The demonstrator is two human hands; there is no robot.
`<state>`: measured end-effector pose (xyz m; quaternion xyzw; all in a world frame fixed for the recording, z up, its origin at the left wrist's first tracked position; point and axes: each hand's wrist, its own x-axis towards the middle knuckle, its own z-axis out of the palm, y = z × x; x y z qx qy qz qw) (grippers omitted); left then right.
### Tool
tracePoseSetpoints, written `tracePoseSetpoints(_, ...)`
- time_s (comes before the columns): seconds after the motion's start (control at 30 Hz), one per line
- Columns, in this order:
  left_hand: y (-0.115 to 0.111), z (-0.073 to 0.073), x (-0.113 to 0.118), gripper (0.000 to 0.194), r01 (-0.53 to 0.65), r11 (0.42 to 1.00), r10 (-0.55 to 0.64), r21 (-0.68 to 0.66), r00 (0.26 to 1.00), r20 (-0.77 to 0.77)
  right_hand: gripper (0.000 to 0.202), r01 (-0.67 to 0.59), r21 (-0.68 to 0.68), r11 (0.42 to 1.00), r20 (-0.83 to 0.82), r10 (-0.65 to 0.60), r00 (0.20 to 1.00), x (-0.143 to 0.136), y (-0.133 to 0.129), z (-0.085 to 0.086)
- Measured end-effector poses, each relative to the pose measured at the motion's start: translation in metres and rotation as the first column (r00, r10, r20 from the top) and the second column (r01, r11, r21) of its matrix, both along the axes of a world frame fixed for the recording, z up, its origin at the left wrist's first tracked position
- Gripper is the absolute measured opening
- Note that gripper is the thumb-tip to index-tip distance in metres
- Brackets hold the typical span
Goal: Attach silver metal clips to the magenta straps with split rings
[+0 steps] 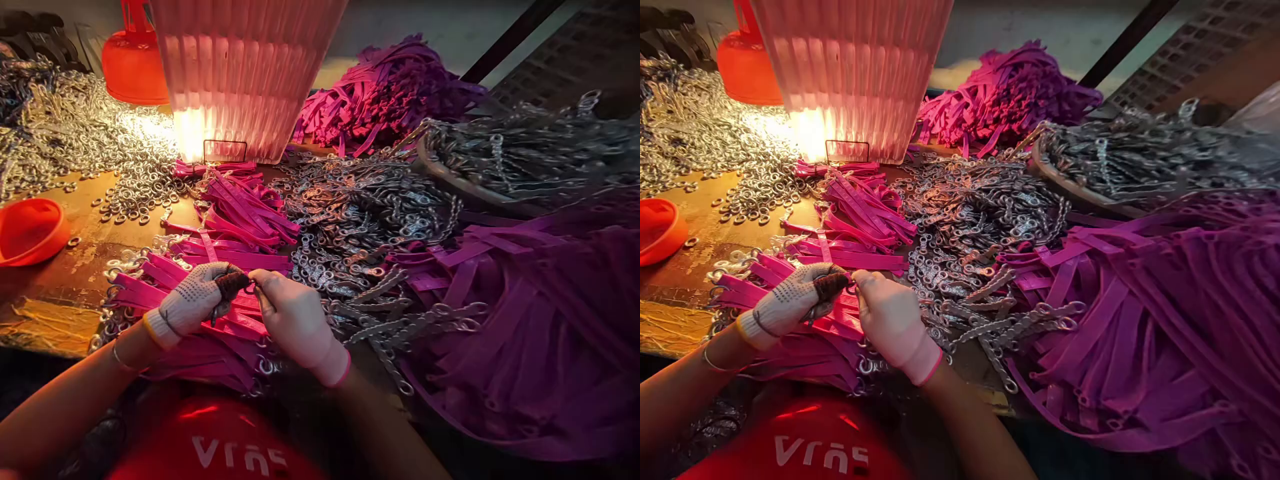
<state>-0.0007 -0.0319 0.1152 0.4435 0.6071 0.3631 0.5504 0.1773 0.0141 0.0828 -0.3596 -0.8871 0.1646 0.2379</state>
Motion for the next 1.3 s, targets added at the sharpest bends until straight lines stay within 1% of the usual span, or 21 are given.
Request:
tracePoseSetpoints(0.1,-0.001,-0.004,0.001,0.027,0.034,0.992,-0.012,0.124,0.986,-0.169,0.025,0.026,0.135,0.990,0.116,-0.042,0.992,-0.002,-0.005,0.002)
tracePoseSetpoints(0.13,-0.002,-0.005,0.001,0.028,0.028,0.992,-0.009,0.126,0.988,-0.152,0.026,0.028,0.188,0.982,0.146,-0.056,0.988,-0.002,-0.007,0.003)
tracePoseSetpoints(0.2,-0.003,-0.008,0.001,0.031,0.002,0.998,-0.002,0.056,1.000,-0.001,0.026,0.028,0.265,0.964,0.187,-0.080,0.979,-0.003,-0.008,0.004)
tracePoseSetpoints(0.27,-0.006,-0.011,0.001,0.033,-0.001,1.000,0.001,0.004,0.995,0.103,0.024,0.028,0.288,0.957,0.192,-0.086,0.978,-0.004,-0.009,0.005)
tracePoseSetpoints(0.3,-0.007,-0.013,0.002,0.032,0.004,1.000,-0.006,0.031,0.997,0.072,0.024,0.032,0.284,0.958,0.179,-0.086,0.980,-0.005,-0.010,0.005)
tracePoseSetpoints(0.37,-0.008,-0.018,0.003,0.026,0.059,0.984,-0.037,0.166,0.991,-0.130,0.024,0.051,0.269,0.962,0.140,-0.091,0.986,-0.006,-0.010,0.002)
tracePoseSetpoints(0.43,-0.009,-0.023,0.004,0.017,0.154,0.946,-0.052,0.287,0.942,-0.333,0.025,0.083,0.253,0.964,0.119,-0.116,0.986,-0.007,-0.010,-0.002)
tracePoseSetpoints(0.47,-0.008,-0.025,0.003,0.014,0.189,0.929,-0.057,0.319,0.923,-0.380,0.025,0.101,0.245,0.964,0.115,-0.132,0.984,-0.008,-0.011,-0.003)
tracePoseSetpoints(0.53,-0.008,-0.028,0.000,0.014,0.219,0.928,-0.105,0.301,0.930,-0.352,0.026,0.119,0.214,0.970,0.110,-0.144,0.983,-0.006,-0.012,-0.003)
tracePoseSetpoints(0.6,-0.007,-0.029,-0.003,0.023,0.198,0.960,-0.156,0.199,0.965,-0.210,0.030,0.090,0.145,0.985,0.112,-0.107,0.988,-0.004,-0.013,0.002)
tracePoseSetpoints(0.67,-0.008,-0.026,-0.005,0.032,0.164,0.980,-0.150,0.115,0.982,-0.117,0.040,0.042,0.049,0.998,0.161,-0.049,0.986,-0.001,-0.014,0.010)
tracePoseSetpoints(0.73,-0.010,-0.024,-0.005,0.031,0.139,0.981,-0.117,0.138,0.980,-0.160,0.051,0.040,-0.053,0.998,0.275,-0.024,0.961,-0.001,-0.014,0.019)
tracePoseSetpoints(0.8,-0.014,-0.023,-0.002,0.026,0.150,0.965,-0.093,0.216,0.962,-0.256,0.043,0.086,-0.105,0.991,0.411,-0.036,0.911,-0.003,-0.014,0.024)
tracePoseSetpoints(0.87,-0.018,-0.025,0.000,0.024,0.172,0.954,-0.089,0.247,0.945,-0.314,0.026,0.102,-0.092,0.990,0.520,-0.040,0.853,-0.006,-0.015,0.025)
tracePoseSetpoints(0.93,-0.020,-0.028,0.001,0.024,0.197,0.951,-0.106,0.240,0.933,-0.345,0.018,0.042,-0.044,0.998,0.581,-0.009,0.814,-0.009,-0.017,0.023)
tracePoseSetpoints(1.0,-0.019,-0.030,0.001,0.024,0.239,0.942,-0.139,0.234,0.916,-0.376,0.016,-0.043,-0.003,0.999,0.619,0.035,0.785,-0.012,-0.020,0.022)
tracePoseSetpoints(1.1,-0.011,-0.023,-0.006,0.019,0.366,0.896,-0.235,0.250,0.870,-0.433,0.018,-0.124,0.046,0.991,0.644,0.066,0.762,-0.014,-0.021,0.023)
tracePoseSetpoints(1.2,-0.001,-0.002,-0.035,0.024,0.544,0.800,-0.372,0.253,0.780,-0.503,0.024,-0.138,0.107,0.985,0.596,0.048,0.802,-0.013,-0.021,0.024)
tracePoseSetpoints(1.23,0.000,0.007,-0.052,0.025,0.561,0.788,-0.373,0.252,0.762,-0.529,0.028,-0.113,0.135,0.984,0.568,0.017,0.823,-0.011,-0.022,0.024)
tracePoseSetpoints(1.27,0.000,0.017,-0.072,0.024,0.538,0.800,-0.330,0.266,0.765,-0.553,0.030,-0.074,0.167,0.983,0.537,-0.028,0.843,-0.008,-0.024,0.023)
tracePoseSetpoints(1.3,-0.001,0.025,-0.093,0.021,0.459,0.832,-0.234,0.311,0.799,-0.553,0.031,-0.030,0.193,0.981,0.502,-0.073,0.862,-0.004,-0.027,0.022)
